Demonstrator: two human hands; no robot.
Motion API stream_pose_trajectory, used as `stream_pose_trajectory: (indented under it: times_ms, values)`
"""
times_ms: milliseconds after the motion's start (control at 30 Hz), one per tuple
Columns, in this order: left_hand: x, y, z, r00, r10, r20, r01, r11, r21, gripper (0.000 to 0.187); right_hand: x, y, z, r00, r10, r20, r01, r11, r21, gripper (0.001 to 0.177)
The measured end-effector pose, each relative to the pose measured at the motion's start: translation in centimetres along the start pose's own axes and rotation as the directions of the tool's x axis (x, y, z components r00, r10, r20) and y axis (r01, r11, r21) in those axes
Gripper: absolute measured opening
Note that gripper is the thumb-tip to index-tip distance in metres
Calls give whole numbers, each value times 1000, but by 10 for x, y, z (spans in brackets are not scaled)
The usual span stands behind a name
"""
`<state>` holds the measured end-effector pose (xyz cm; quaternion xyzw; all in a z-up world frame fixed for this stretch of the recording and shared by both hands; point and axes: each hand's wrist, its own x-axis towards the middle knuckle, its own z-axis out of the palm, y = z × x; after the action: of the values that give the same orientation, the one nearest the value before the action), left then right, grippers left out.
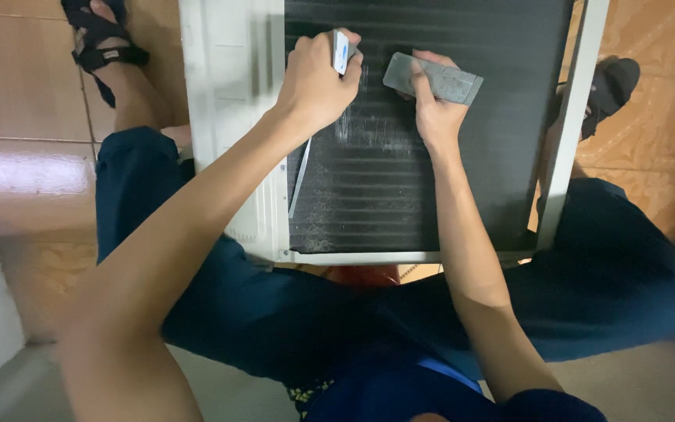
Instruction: Repairing an air conditioner unit by peeling and applying adhesive labels to the heat exchanger fins and using a thin metal tool to straighten them.
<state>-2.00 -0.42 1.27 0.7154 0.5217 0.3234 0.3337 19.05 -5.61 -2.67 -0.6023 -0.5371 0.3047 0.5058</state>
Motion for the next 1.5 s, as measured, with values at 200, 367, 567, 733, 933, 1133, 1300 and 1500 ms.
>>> stream_pose_trajectory:
  times_ms: [200, 367, 567, 733, 933, 1133, 1300, 1500]
  values:
    - [7, 9, -12, 990, 140, -19, -139, 989, 55, 24, 0, 1, 0, 998, 59, 2, -59, 992, 109, 20]
    - [12, -32, -7, 790, 555, 263, -585, 552, 594, 66, 2, 3, 1, 1000, -8, 7, 6, 979, 203, 25]
    - [8, -44, -23, 680, 668, 303, -641, 341, 687, 33, 1, 0, 0, 999, 38, -14, -37, 998, 47, 34]
    - [7, -10, -37, 952, 287, -110, -265, 948, 178, 28, -1, 10, -3, 997, -51, 65, 38, 981, 190, 27]
    - [1, 0, -39, 985, 136, -108, -133, 991, 27, 15, -3, 1, -2, 1000, 1, 13, -2, 999, 48, 20]
    - [-11, 3, -27, 994, 78, -70, -82, 995, -52, 14, -4, 6, -5, 998, 34, 56, -38, 996, 85, 22]
    - [-13, -3, -22, 996, 80, -27, -82, 992, -91, 14, -4, 3, -4, 999, 13, 36, -14, 999, 32, 22]
    - [-12, -1, -23, 999, 48, 8, -47, 996, -75, 15, -4, 9, -6, 998, -22, 56, 19, 998, 61, 23]
